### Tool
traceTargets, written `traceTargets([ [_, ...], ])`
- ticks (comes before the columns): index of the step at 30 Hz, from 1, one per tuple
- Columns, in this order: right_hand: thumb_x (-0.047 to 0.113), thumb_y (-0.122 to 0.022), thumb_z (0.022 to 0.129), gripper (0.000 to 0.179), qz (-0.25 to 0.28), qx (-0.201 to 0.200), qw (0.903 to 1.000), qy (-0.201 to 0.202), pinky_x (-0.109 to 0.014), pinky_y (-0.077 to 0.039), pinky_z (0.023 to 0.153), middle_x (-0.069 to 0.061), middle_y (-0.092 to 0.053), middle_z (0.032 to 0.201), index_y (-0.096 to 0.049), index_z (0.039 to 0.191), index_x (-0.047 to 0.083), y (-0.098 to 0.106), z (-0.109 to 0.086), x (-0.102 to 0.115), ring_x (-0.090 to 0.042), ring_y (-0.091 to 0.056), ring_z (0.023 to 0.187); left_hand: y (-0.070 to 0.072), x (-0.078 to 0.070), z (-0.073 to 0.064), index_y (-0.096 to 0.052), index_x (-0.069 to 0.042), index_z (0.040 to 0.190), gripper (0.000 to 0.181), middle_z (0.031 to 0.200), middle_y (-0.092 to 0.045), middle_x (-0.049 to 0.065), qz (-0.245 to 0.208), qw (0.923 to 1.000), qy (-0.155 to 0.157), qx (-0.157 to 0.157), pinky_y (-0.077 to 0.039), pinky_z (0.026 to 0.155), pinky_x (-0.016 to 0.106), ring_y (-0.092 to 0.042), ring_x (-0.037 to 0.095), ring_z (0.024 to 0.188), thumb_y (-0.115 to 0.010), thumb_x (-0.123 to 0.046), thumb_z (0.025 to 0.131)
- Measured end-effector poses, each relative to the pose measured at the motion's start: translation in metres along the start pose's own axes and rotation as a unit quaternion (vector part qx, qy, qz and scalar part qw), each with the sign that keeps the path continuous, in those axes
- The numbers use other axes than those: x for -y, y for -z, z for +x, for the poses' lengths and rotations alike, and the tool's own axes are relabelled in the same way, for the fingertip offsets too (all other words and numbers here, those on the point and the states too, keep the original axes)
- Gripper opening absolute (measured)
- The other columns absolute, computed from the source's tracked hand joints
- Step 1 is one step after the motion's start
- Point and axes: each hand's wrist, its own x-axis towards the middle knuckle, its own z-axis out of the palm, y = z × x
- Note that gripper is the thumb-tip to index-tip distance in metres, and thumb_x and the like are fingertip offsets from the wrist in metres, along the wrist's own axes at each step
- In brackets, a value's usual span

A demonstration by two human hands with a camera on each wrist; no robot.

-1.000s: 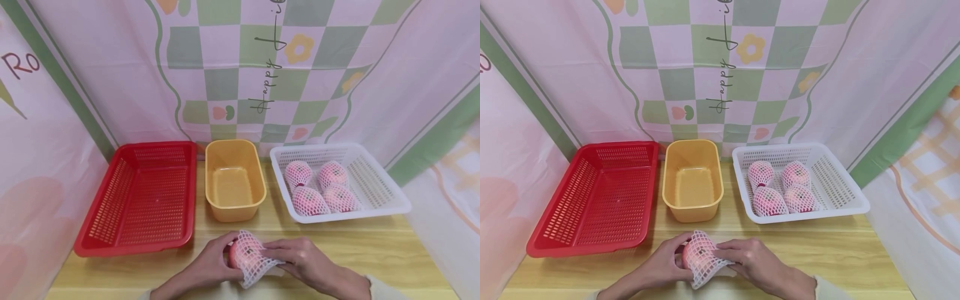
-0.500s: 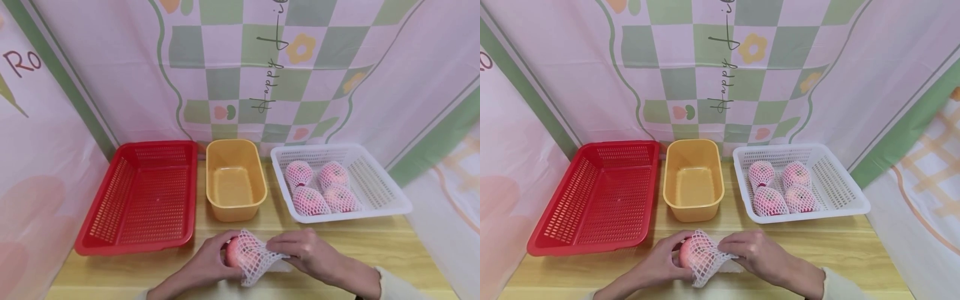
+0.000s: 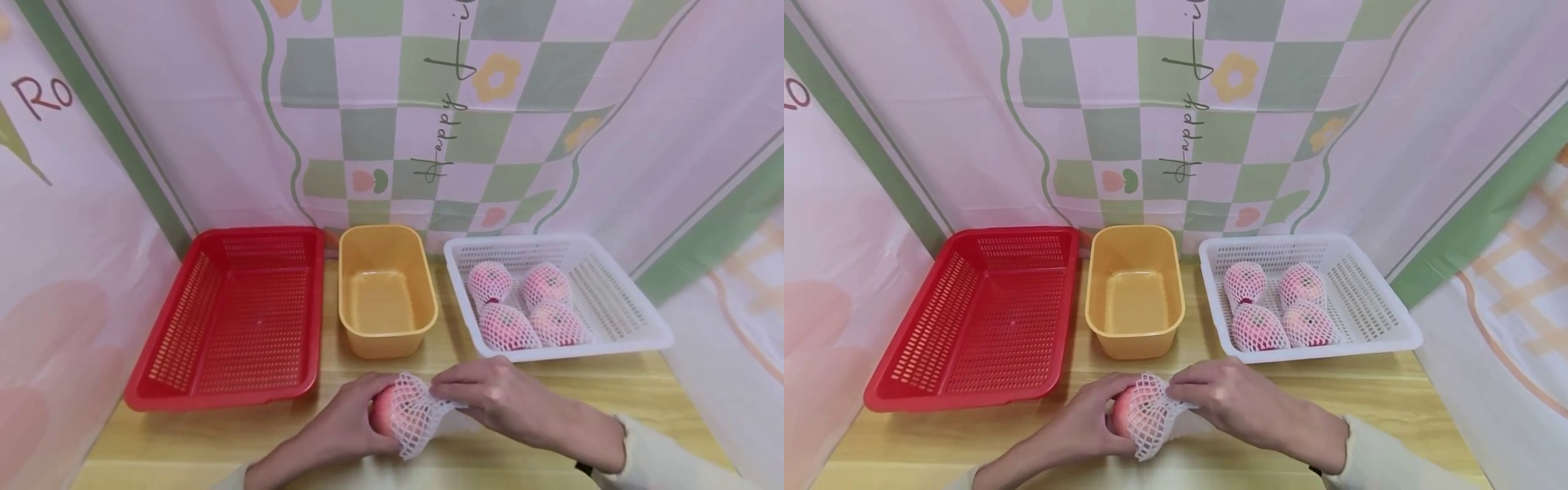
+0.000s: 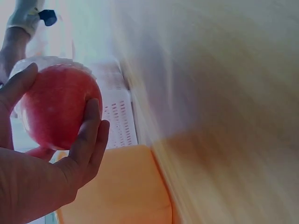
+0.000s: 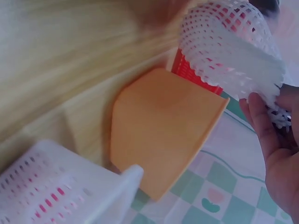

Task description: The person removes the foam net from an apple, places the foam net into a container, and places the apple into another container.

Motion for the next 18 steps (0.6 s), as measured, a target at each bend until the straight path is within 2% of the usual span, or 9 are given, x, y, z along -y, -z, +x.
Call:
traceTargets([
  [3,0.017,-0.052,0.112,0.032,-0.011,0.007,0.9999,0.007,-0.021,-0.06,0.086,-0.003,-0.079,0.105,-0.081,0.104,0.006,0.004,0.004,-0.001,-0.013,-0.076,0.096,0.002,0.0,0.0,-0.064,-0.015,0.142,0.083,0.131,-0.069,-0.004,0.012,0.9999,0.007,0.001,-0.053,0.105,0.032,-0.063,0.01,0.119,-0.096,-0.019,0.066],
  [6,0.009,-0.068,0.098,0.016,-0.017,0.002,0.9998,0.005,-0.021,-0.061,0.085,-0.003,-0.079,0.106,-0.081,0.106,0.006,0.013,0.009,-0.002,-0.013,-0.077,0.095,0.004,0.001,-0.001,-0.066,-0.017,0.139,0.08,0.129,-0.069,-0.006,0.023,0.9997,0.01,-0.001,-0.053,0.105,0.033,-0.063,0.01,0.118,-0.099,-0.025,0.067],
  [8,0.007,-0.073,0.087,0.022,-0.017,-0.009,0.9998,0.002,-0.022,-0.061,0.084,-0.004,-0.08,0.107,-0.081,0.107,0.006,0.021,0.013,-0.004,-0.015,-0.077,0.093,0.004,0.003,-0.003,-0.066,-0.017,0.138,0.079,0.129,-0.07,-0.006,0.024,0.9996,0.011,-0.004,-0.053,0.105,0.034,-0.064,0.011,0.118,-0.1,-0.03,0.067],
  [11,0.012,-0.069,0.095,0.018,-0.027,-0.019,0.9994,-0.011,-0.024,-0.062,0.081,-0.004,-0.08,0.107,-0.082,0.107,0.006,0.032,0.02,-0.009,-0.016,-0.077,0.091,0.005,0.005,-0.006,-0.065,-0.018,0.139,0.081,0.13,-0.07,-0.005,0.019,0.9997,0.009,-0.008,-0.054,0.104,0.034,-0.064,0.012,0.119,-0.101,-0.035,0.068],
  [14,0.013,-0.07,0.096,0.017,-0.041,-0.02,0.9989,-0.009,-0.027,-0.063,0.078,-0.003,-0.08,0.106,-0.082,0.106,0.006,0.042,0.028,-0.015,-0.016,-0.077,0.091,0.007,0.005,-0.008,-0.065,-0.017,0.138,0.079,0.131,-0.069,-0.004,0.017,0.9997,0.003,-0.014,-0.055,0.102,0.034,-0.064,0.014,0.12,-0.099,-0.039,0.071],
  [15,0.011,-0.073,0.093,0.016,-0.046,-0.021,0.9987,-0.006,-0.028,-0.063,0.077,-0.004,-0.08,0.105,-0.082,0.106,0.006,0.045,0.031,-0.017,-0.016,-0.076,0.091,0.008,0.005,-0.009,-0.065,-0.018,0.137,0.078,0.131,-0.069,-0.004,0.018,0.9997,0.003,-0.015,-0.056,0.101,0.033,-0.064,0.013,0.119,-0.099,-0.041,0.071],
  [16,0.007,-0.077,0.086,0.02,-0.05,-0.021,0.9985,-0.003,-0.029,-0.063,0.076,-0.004,-0.08,0.105,-0.081,0.106,0.005,0.048,0.034,-0.019,-0.017,-0.076,0.09,0.009,0.004,-0.01,-0.066,-0.018,0.137,0.077,0.13,-0.069,-0.005,0.018,0.9997,0.002,-0.016,-0.056,0.1,0.033,-0.064,0.013,0.119,-0.098,-0.042,0.072],
  [18,-0.001,-0.083,0.073,0.035,-0.056,-0.021,0.9982,0.003,-0.031,-0.063,0.074,-0.005,-0.08,0.105,-0.081,0.107,0.004,0.053,0.04,-0.022,-0.018,-0.077,0.09,0.01,0.003,-0.012,-0.066,-0.018,0.137,0.076,0.131,-0.069,-0.005,0.02,0.9996,0.004,-0.018,-0.056,0.1,0.034,-0.064,0.014,0.119,-0.098,-0.044,0.073],
])
